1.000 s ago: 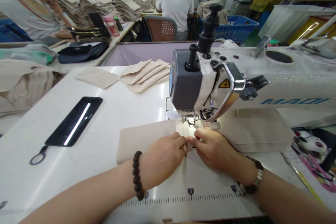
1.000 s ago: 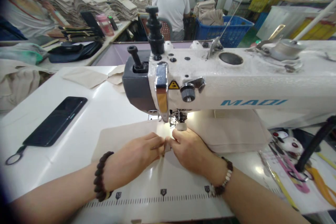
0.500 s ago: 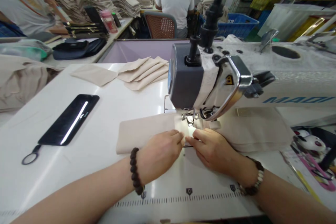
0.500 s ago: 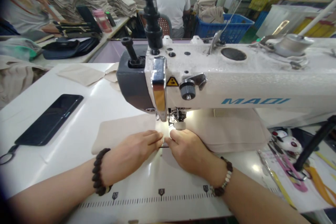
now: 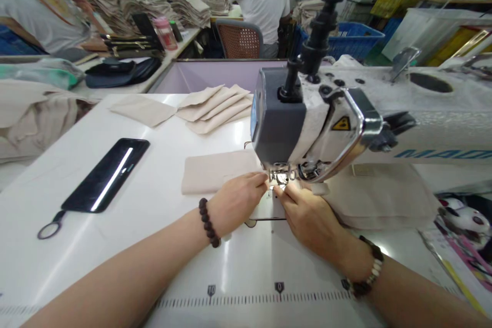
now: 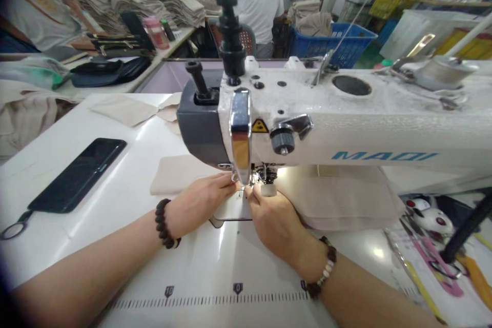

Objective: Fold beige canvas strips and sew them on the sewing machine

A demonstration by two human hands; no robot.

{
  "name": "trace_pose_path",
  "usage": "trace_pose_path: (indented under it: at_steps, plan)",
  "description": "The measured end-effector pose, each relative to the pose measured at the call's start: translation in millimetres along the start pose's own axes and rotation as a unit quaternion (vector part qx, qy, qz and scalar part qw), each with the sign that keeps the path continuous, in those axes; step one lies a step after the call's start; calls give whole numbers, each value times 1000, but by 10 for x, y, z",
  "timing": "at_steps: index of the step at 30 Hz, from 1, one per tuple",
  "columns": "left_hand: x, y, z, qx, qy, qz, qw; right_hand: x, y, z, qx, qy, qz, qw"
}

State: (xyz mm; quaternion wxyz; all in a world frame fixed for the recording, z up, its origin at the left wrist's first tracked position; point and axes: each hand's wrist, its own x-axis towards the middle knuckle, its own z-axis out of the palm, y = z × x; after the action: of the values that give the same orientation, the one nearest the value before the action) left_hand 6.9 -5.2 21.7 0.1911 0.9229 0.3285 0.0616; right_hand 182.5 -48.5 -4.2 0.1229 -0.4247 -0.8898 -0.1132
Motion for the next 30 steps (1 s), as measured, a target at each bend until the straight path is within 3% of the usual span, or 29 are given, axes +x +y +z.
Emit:
trace_pose_path:
  at_steps: [7, 18, 22, 24, 27, 30]
  plan:
    - [66, -81, -21, -6, 6, -29, 1000, -24, 2, 14, 14, -9, 14, 1000]
    - [42, -53, -22, 41, 28, -2, 999, -44, 1, 51, 33, -13, 18, 999]
    - [36, -43, -11, 103, 25, 4, 994, -55, 8, 67, 43, 4, 11, 999]
    - [22, -24, 15, 141, 27, -21, 989, -58, 12, 72, 44, 14, 5, 999]
    - [-12, -20, 47, 163, 27, -113, 980, -65, 17, 79, 52, 31, 2, 998]
    - [-96, -93, -74, 148, 24, -162, 975, -70, 19, 76, 63, 42, 4, 997]
